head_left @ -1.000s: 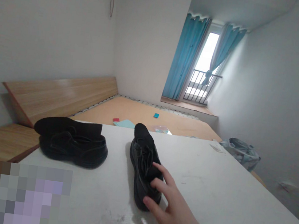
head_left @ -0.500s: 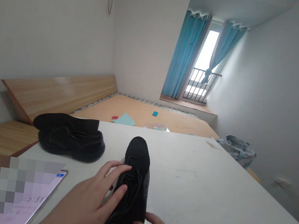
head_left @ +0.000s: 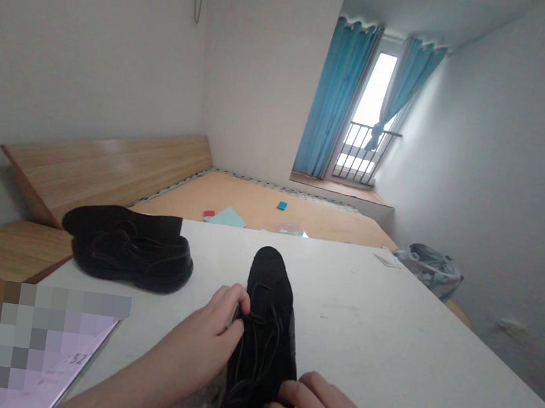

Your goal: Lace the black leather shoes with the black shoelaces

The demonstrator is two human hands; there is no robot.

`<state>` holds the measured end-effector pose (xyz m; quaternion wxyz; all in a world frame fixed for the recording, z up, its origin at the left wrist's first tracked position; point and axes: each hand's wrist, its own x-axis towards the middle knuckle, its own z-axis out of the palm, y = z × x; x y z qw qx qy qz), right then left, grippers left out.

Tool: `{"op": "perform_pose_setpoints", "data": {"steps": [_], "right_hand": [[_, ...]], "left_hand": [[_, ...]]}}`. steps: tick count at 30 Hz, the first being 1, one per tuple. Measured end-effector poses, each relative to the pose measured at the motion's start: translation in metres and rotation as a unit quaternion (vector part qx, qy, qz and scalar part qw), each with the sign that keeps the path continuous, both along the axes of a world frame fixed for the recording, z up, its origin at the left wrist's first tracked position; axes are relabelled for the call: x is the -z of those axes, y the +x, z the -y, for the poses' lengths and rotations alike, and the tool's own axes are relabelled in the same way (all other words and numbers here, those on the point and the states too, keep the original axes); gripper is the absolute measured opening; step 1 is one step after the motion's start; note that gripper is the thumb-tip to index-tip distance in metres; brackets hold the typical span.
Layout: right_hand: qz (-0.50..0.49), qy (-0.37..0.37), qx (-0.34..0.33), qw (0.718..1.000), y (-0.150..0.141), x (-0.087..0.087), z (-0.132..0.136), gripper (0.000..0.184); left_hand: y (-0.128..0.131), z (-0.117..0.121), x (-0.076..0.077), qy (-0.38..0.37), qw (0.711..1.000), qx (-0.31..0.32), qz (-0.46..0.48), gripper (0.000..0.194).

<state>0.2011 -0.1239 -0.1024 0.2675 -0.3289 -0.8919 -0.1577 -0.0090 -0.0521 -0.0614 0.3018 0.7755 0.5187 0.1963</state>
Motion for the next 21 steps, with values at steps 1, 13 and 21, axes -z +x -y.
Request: {"op": "perform_pose_setpoints", "data": {"steps": [1,13,21], "right_hand": [[-0.007,-0.012,-0.002,1.0,0.002,0.0,0.0,0.031],[-0.067,-0.305,0.052,0.948,-0.005,-0.071,-0.021,0.058],[-0.027,-0.34,0.079,0.937,-0.03,-0.062,-0.064,0.007]], "left_hand": [[-0.001,-0.003,-0.003,-0.007,1.0,0.01,-0.027,0.018],[-0.003,-0.012,-0.031,0.01,0.985,0.078,-0.156,0.027],[-0.004,-0.029,-0.039,-0.006,0.977,0.11,-0.183,0.028]]}}
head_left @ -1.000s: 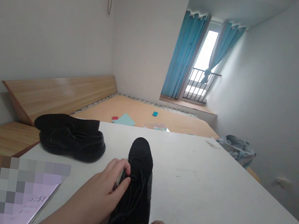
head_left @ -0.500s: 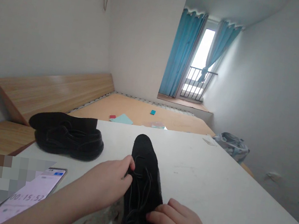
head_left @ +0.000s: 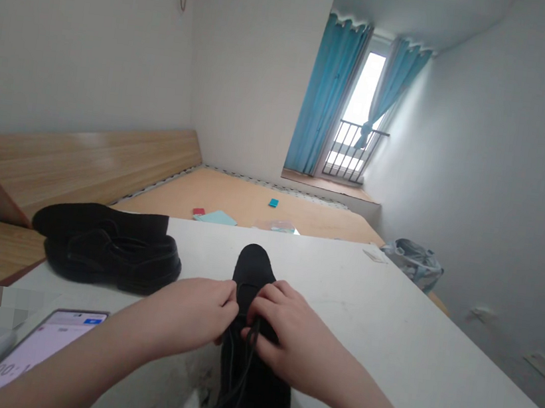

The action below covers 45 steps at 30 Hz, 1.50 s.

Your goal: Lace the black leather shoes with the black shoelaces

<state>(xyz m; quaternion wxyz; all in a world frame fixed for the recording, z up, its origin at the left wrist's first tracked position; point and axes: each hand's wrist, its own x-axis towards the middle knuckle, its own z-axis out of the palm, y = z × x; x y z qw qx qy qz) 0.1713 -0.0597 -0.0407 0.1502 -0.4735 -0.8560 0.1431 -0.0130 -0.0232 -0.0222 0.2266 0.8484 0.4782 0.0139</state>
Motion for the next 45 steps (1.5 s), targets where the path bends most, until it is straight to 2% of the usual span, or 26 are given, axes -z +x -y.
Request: {"op": "perform_pose_setpoints", "data": {"steps": [2,4,5,7,8,9,10,11,13,15,19,22,24,27,29,32,36,38,42,45], "right_hand": [[-0.106,-0.035,-0.02,0.994,0.001,0.004,-0.002,0.011],[-0.275,-0.088,-0.013,0.957,0.006,0.006,-0.006,0.016],[-0.374,-0.122,-0.005,0.919,0.01,0.006,-0.008,0.018],[-0.555,-0.196,-0.006,0.808,0.022,0.003,-0.014,0.022],[-0.622,-0.227,-0.011,0.749,0.029,0.001,-0.018,0.023],[-0.671,-0.241,-0.009,0.701,0.037,-0.002,-0.021,0.026],[-0.694,-0.234,0.01,0.68,0.045,-0.005,-0.025,0.028],[-0.697,-0.206,0.046,0.686,0.054,-0.008,-0.028,0.031],[-0.655,-0.131,0.136,0.732,0.07,-0.011,-0.035,0.034],[-0.593,-0.087,0.206,0.773,0.083,-0.01,-0.043,0.033],[-0.466,-0.063,0.309,0.826,0.101,0.006,-0.058,0.021],[-0.307,-0.06,0.384,0.869,0.11,0.021,-0.065,0.019],[-0.191,-0.101,0.397,0.892,0.114,0.03,-0.064,0.02],[-0.057,-0.188,0.352,0.915,0.117,0.038,-0.057,0.023],[-0.011,-0.223,0.305,0.926,0.116,0.039,-0.052,0.019],[0.003,-0.198,0.264,0.944,0.114,0.037,-0.05,0.014],[-0.048,-0.091,0.239,0.966,0.106,0.029,-0.053,0.026],[-0.097,-0.068,0.196,0.973,0.097,0.024,-0.052,0.032],[-0.186,-0.098,0.084,0.974,0.071,0.018,-0.043,0.044],[-0.234,-0.111,0.063,0.964,0.059,0.022,-0.04,0.053]], "left_hand": [[0.0,-0.002,0.001,-0.007,1.0,-0.001,0.0,0.029],[0.0,-0.001,0.001,-0.009,1.0,-0.005,-0.001,0.029],[0.0,-0.001,0.001,-0.008,1.0,-0.007,-0.001,0.029],[0.0,0.001,0.0,-0.003,1.0,-0.01,-0.003,0.028],[0.0,0.002,0.0,-0.001,1.0,-0.012,-0.004,0.028],[0.001,0.003,0.0,0.003,1.0,-0.013,-0.005,0.028],[0.001,0.004,0.001,0.007,1.0,-0.015,-0.007,0.027],[0.001,0.005,0.002,0.014,1.0,-0.018,-0.01,0.026],[0.002,0.007,0.004,0.039,0.999,-0.017,-0.013,0.023],[0.004,0.007,0.006,0.08,0.997,-0.01,-0.011,0.025],[0.009,0.009,0.008,0.14,0.99,0.012,0.002,0.029],[0.013,0.013,0.007,0.123,0.992,0.035,0.007,0.026],[0.016,0.017,0.005,0.109,0.993,0.046,0.012,0.021],[0.02,0.025,0.004,0.093,0.994,0.057,0.013,0.017],[0.023,0.028,0.005,0.089,0.994,0.057,-0.001,0.014],[0.027,0.03,0.008,0.107,0.992,0.057,-0.023,0.008],[0.026,0.027,0.008,0.125,0.99,0.063,-0.005,0.01],[0.025,0.026,0.006,0.13,0.99,0.054,0.008,0.013],[0.023,0.024,0.002,0.149,0.988,0.034,0.029,0.018],[0.024,0.022,0.002,0.165,0.985,0.026,0.045,0.02]]}}
